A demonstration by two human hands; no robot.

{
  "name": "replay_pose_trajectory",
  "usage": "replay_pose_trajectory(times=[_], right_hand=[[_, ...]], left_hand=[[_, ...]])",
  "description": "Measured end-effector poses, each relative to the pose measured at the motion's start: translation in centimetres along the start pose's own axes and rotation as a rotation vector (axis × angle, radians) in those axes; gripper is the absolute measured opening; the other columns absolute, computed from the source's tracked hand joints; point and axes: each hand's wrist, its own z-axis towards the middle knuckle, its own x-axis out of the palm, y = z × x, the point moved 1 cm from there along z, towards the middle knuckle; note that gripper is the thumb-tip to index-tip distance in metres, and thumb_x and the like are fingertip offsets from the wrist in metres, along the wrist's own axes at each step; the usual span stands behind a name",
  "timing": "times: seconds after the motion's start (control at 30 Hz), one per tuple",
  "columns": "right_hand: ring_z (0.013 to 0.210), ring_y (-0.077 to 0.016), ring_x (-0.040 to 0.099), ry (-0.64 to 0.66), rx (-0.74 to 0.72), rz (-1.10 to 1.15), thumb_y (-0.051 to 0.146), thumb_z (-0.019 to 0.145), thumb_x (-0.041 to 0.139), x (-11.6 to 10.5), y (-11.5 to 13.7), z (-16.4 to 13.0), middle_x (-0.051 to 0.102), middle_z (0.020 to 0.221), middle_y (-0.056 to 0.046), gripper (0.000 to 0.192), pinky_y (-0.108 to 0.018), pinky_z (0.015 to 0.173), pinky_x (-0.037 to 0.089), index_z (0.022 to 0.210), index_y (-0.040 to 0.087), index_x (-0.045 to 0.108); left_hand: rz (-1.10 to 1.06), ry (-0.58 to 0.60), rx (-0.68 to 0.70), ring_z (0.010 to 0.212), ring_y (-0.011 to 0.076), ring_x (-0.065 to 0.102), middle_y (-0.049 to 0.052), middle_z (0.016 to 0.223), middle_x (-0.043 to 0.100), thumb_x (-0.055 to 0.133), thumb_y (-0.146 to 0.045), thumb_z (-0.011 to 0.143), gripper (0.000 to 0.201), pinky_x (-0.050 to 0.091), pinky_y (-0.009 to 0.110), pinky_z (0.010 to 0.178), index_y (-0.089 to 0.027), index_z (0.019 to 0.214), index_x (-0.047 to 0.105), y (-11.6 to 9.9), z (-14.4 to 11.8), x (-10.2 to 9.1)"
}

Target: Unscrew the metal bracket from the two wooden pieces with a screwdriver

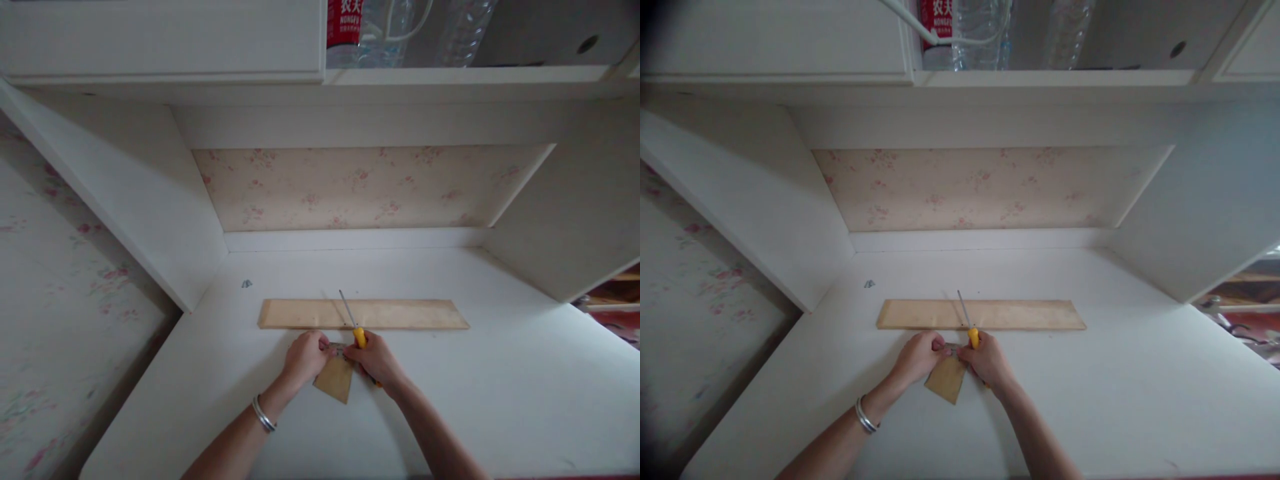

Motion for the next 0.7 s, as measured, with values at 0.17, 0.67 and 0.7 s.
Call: replay_pose_trajectory(times=[0.17, 0.67, 0.7], right_hand=[[0.038, -0.0076, 0.039, 0.009, 0.012, 0.112, 0.024, 0.066, 0.062, 0.0, 0.3, -0.3, 0.048, 0.045, 0.005, 0.017, -0.020, 0.038, 0.028, 0.068, 0.018, 0.046], [0.045, -0.0075, 0.043, 0.007, -0.075, 0.315, 0.038, 0.070, 0.064, -0.2, 1.2, -1.2, 0.050, 0.058, 0.004, 0.027, -0.021, 0.042, 0.033, 0.075, 0.018, 0.047], [0.045, -0.0077, 0.044, 0.005, -0.069, 0.320, 0.040, 0.071, 0.064, -0.5, 1.2, -1.1, 0.049, 0.058, 0.004, 0.028, -0.021, 0.042, 0.034, 0.075, 0.018, 0.047]], left_hand=[[-0.065, -0.022, 0.001, 0.080, 0.0188, 0.061, 0.003, 0.087, 0.068, 0.064, -0.042, 0.073, 0.026, 0.040, 0.026, 0.066, -0.022, 0.089, 0.066, 0.2, -0.3, 0.2], [-0.589, 0.036, 0.025, 0.077, 0.0181, 0.056, 0.004, 0.082, 0.067, 0.057, -0.050, 0.075, 0.040, 0.038, 0.025, 0.065, -0.014, 0.087, 0.070, 1.7, 0.9, -3.8], [-0.581, -0.021, 0.002, 0.078, 0.0186, 0.057, 0.005, 0.083, 0.068, 0.057, -0.050, 0.075, 0.040, 0.039, 0.025, 0.065, -0.015, 0.087, 0.071, 2.5, 1.7, -5.1]])
